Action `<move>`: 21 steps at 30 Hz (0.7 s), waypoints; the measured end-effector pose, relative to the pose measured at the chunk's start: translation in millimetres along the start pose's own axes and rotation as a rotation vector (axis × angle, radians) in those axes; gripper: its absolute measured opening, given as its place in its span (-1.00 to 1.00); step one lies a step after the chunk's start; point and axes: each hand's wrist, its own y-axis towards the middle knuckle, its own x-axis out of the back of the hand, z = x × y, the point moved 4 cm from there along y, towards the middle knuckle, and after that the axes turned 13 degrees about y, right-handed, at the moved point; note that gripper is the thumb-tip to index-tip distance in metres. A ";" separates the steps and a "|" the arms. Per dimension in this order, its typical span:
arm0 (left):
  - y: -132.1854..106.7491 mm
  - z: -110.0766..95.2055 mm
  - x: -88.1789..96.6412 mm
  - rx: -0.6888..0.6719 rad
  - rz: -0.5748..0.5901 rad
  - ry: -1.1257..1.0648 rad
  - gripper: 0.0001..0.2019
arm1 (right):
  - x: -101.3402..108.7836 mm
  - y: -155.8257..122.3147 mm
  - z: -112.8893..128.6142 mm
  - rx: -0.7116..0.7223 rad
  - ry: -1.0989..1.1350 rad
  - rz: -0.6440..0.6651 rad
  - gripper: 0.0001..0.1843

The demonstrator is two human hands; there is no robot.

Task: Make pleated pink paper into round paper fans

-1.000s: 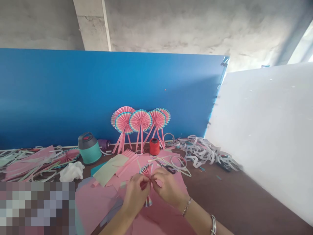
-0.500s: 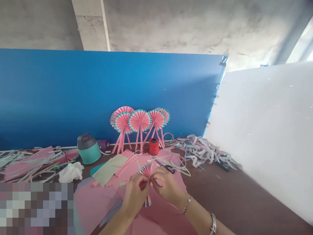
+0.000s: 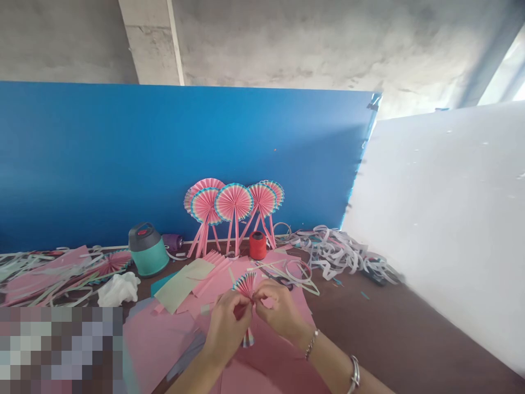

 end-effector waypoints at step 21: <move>8.9 15.1 -2.8 0.282 0.083 -0.426 -0.77 | 40.5 11.8 -0.1 -0.049 -0.030 -0.117 -0.84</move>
